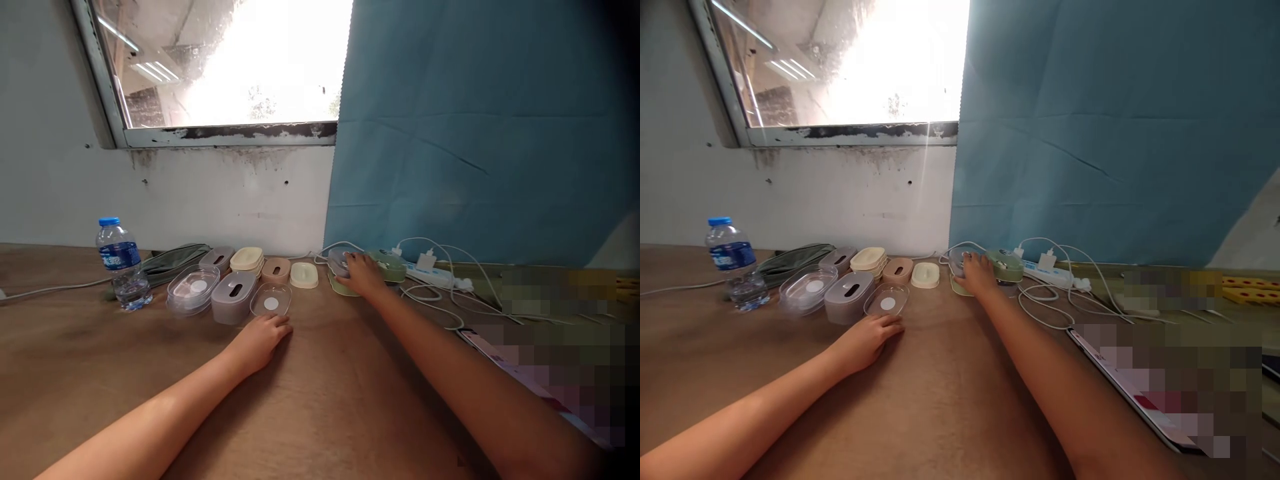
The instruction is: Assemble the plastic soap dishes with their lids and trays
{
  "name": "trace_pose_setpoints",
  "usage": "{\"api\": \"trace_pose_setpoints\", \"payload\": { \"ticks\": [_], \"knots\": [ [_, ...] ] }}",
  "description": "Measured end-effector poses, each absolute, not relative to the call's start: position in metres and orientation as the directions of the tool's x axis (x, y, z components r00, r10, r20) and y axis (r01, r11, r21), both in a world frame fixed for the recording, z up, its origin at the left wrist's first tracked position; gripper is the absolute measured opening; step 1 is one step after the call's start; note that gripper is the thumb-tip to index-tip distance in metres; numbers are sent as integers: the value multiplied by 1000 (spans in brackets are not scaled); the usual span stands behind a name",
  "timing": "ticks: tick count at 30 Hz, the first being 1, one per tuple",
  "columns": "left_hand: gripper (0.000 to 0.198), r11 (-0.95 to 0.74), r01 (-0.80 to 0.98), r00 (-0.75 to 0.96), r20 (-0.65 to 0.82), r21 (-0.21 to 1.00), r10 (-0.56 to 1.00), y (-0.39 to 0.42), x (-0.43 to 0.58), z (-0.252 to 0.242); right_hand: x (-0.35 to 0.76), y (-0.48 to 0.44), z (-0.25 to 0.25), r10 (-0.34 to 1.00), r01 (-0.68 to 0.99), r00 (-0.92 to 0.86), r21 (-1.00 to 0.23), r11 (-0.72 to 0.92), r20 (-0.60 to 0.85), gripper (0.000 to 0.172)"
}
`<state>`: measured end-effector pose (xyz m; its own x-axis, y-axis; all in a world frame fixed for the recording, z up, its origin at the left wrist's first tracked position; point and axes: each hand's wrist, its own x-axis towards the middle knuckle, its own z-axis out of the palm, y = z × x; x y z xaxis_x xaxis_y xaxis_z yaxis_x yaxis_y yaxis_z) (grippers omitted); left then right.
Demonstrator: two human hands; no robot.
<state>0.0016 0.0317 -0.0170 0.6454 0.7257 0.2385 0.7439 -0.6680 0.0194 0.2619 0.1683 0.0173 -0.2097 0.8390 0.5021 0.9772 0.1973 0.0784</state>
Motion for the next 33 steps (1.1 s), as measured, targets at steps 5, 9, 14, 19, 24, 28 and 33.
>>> {"api": "trace_pose_setpoints", "payload": {
  "ticks": [5, 9, 14, 19, 24, 28, 33],
  "knots": [
    [42, -687, 725, 658, 248, 43, 711, 39, 4, -16, 261, 114, 27, 758, 920, -382, 138, 367, 529, 60],
    [42, -692, 722, 670, 254, -4, 697, 43, 4, -18, 262, 45, 21, 690, 841, -512, 137, 523, 512, 61],
    [54, -751, 661, 676, 434, 0, 595, 27, 11, -8, 265, -20, 7, 561, 660, -666, 36, 751, 492, 61],
    [72, -856, 470, 790, 331, 213, 516, -3, 25, 7, 276, -26, 0, 564, 532, -716, -201, 822, 412, 62],
    [69, -764, 500, 717, 300, 409, 630, -10, 23, 5, 285, -16, -7, 574, 403, -714, -434, 805, 401, 50],
    [69, -752, 475, 673, 362, 458, 645, -8, 24, -3, 286, -14, -10, 549, 314, -697, -492, 812, 462, 45],
    [87, -700, 493, 545, 445, 516, 711, -11, 40, -19, 287, 0, -16, 748, 362, -347, -655, 663, 566, 31]
  ]
}}
